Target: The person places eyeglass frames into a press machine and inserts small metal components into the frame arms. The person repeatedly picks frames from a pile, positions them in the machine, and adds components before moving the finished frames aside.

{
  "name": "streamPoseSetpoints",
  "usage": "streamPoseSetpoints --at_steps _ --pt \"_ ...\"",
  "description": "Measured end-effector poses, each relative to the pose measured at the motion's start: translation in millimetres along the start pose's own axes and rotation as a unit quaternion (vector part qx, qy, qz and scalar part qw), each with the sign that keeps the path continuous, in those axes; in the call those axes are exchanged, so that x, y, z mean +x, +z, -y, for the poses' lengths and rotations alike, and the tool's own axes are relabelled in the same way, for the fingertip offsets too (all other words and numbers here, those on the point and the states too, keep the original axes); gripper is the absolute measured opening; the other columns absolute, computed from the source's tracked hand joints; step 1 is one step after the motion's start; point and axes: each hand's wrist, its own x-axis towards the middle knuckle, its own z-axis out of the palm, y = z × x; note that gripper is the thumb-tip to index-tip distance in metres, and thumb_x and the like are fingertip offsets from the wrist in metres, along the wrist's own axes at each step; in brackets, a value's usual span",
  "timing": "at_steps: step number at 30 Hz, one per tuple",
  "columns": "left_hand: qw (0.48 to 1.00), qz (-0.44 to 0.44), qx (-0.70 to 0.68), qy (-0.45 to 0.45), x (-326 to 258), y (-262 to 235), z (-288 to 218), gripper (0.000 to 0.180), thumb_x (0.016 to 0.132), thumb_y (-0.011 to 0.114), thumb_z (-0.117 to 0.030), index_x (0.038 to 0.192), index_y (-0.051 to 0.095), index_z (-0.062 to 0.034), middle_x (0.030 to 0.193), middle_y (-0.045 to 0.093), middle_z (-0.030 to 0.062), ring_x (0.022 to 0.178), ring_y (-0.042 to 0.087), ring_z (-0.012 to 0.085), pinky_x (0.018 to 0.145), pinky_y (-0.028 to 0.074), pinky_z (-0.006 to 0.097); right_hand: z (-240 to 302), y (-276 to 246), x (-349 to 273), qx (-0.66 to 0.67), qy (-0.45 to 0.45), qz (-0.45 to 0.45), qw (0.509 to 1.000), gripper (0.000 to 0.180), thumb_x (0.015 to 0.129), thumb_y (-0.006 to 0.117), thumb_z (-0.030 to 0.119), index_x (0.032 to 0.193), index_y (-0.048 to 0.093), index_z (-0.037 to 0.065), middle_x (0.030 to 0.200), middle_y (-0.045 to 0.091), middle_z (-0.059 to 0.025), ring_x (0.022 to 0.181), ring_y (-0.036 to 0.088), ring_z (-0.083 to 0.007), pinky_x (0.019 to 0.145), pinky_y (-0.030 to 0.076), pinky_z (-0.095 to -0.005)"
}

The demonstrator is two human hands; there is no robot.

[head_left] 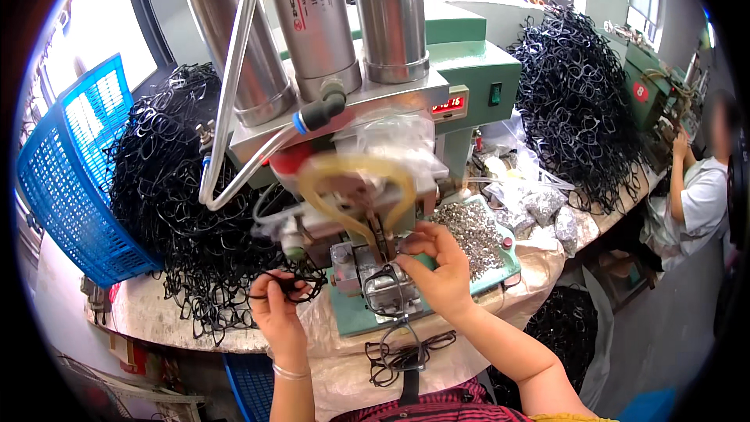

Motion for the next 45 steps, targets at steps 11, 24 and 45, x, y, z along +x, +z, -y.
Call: streamPoseSetpoints --at_steps 11,24,45 --pt "0.953 0.198 0.046 0.222 12 82 -71 0.008 0.102 0.052 -0.009 0.105 0.049 -0.0018 0.105 0.059 0.0167 0.084 0.064 0.0248 0.068 0.057 0.035 39 1 -19 0.088 0.098 0.062 0.989 0.056 0.088 0.068 0.001 0.139 0.045 -0.006 0.123 0.066 -0.0143 0.112 0.064 -0.0171 0.097 0.048 -0.0285" --pt "0.726 0.438 0.340 0.407 -17 60 -45 0.024 0.079 0.074 -0.015 0.103 0.077 -0.0158 0.111 0.074 -0.0002 0.072 0.056 0.0182 0.089 0.053 0.042 -67 -100 2 -0.407 -0.084 -0.068 0.907 0.014 0.072 0.080 0.012 0.081 0.071 0.006 0.117 0.065 -0.0207 0.122 0.055 -0.0392 0.103 0.043 -0.0484" --pt "0.756 -0.164 0.591 0.228 5 -140 -96 0.011 0.080 0.074 -0.006 0.091 0.071 -0.0067 0.105 0.069 0.0105 0.102 0.061 0.0299 0.092 0.046 0.040 -77 -103 0 -0.219 0.005 -0.099 0.971 0.008 0.092 0.064 0.000 0.098 0.068 -0.002 0.086 0.065 -0.0030 0.080 0.058 -0.0100 0.075 0.047 -0.0248"
